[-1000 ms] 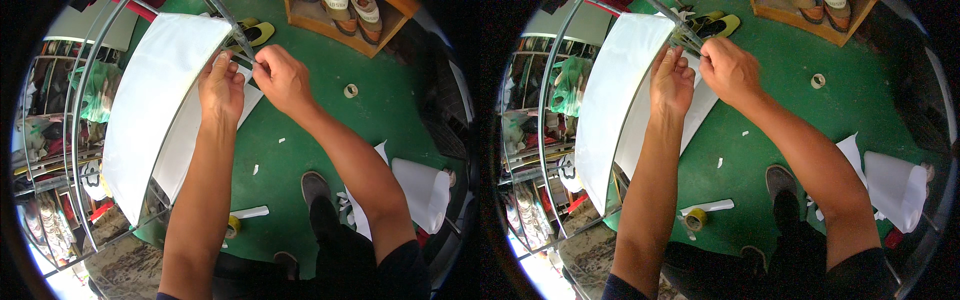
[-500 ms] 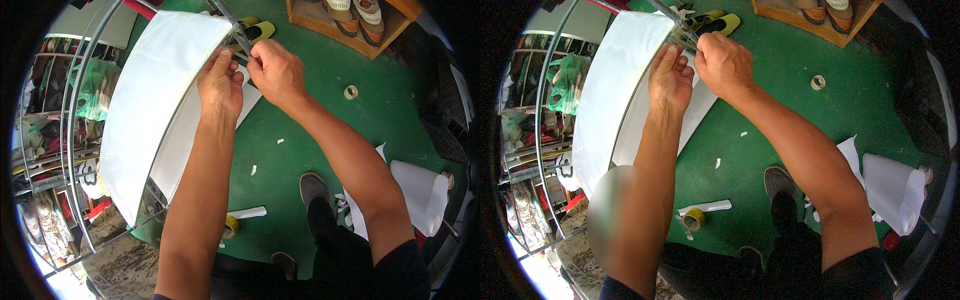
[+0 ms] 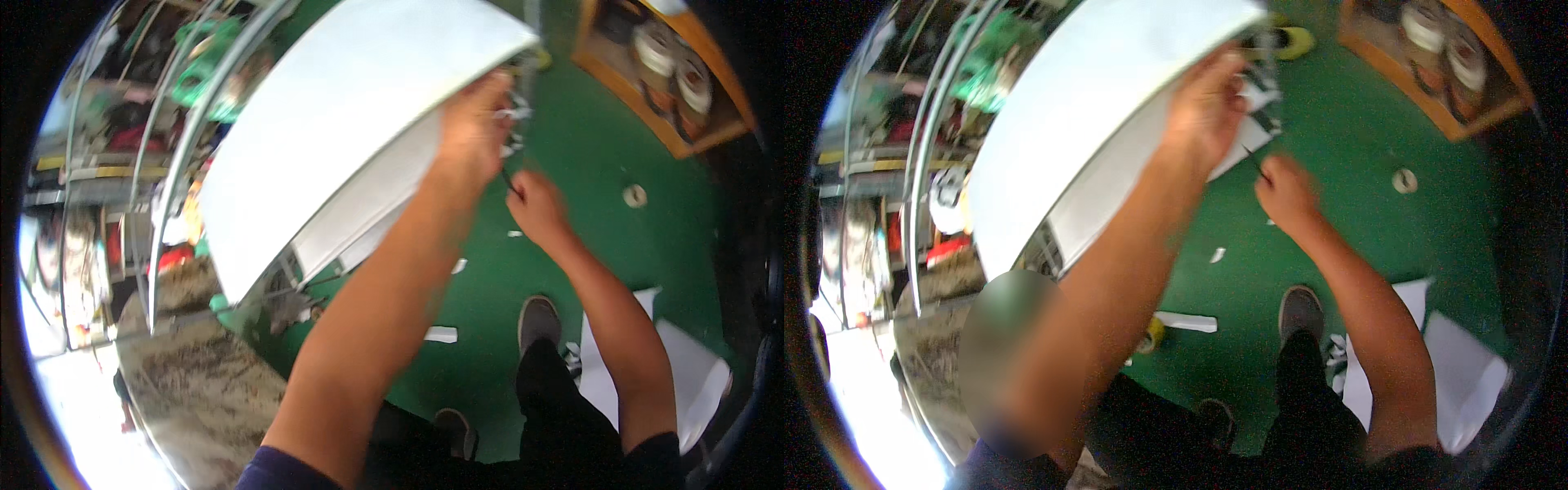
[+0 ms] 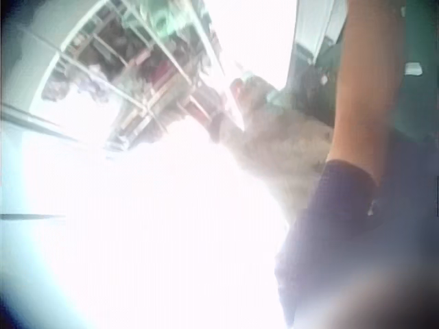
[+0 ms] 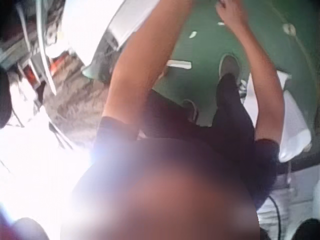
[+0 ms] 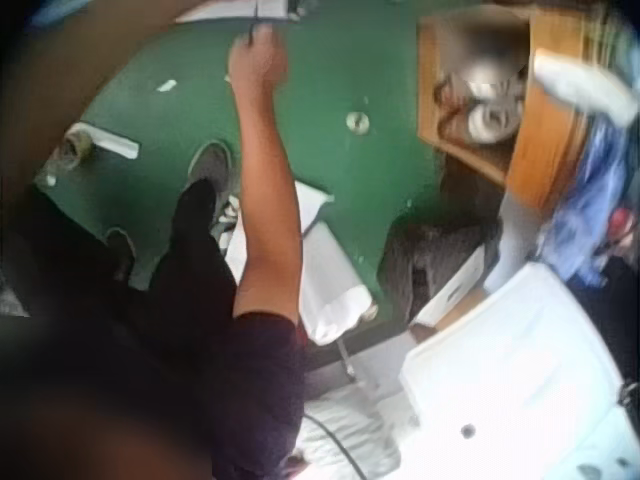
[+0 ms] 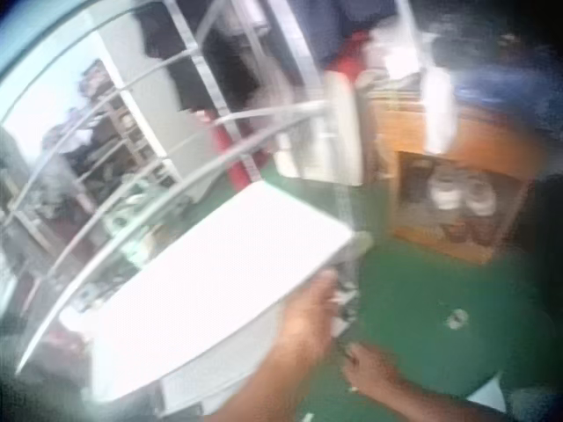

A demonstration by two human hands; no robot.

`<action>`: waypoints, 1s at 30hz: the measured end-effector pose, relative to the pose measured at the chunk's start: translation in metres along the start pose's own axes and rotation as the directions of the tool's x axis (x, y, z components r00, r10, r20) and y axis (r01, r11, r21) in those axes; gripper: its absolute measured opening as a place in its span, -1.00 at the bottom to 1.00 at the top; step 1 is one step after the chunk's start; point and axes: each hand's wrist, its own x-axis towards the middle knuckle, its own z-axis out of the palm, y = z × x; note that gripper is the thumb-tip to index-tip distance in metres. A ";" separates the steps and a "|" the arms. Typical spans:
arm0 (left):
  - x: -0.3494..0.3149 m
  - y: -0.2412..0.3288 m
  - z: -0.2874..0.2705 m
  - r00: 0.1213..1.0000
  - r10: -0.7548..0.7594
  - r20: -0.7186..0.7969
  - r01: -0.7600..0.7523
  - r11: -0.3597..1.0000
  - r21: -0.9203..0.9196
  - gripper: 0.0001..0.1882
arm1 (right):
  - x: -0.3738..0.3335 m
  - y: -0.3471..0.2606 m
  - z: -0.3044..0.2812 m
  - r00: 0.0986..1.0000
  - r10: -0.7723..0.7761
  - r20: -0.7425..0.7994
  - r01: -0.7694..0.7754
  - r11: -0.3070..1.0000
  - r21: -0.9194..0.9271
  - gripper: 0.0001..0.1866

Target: The person attaches a white fabric sheet to a metal frame using yellow tape. They smooth the fabric, apply tape along the edges, and trim excess tape with a blade. The person works on multiple sections of the frame, securing the fabric in place.

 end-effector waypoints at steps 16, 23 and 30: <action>-0.232 0.055 -0.189 0.813 0.233 -0.533 -0.447 0.837 -0.316 -0.47 | -0.095 -0.019 0.059 0.696 -0.089 0.713 0.246 0.962 -0.119 -0.89; -0.294 0.089 -0.243 0.545 0.330 -0.770 -0.645 0.752 -0.134 -0.82 | -0.079 -0.115 0.061 0.697 -0.352 0.624 0.303 0.934 0.189 -0.86; -0.306 0.111 -0.254 0.327 0.432 -0.840 -0.539 0.816 0.209 -0.84 | -0.068 -0.217 0.069 0.656 -0.545 0.522 0.356 0.833 0.423 -0.81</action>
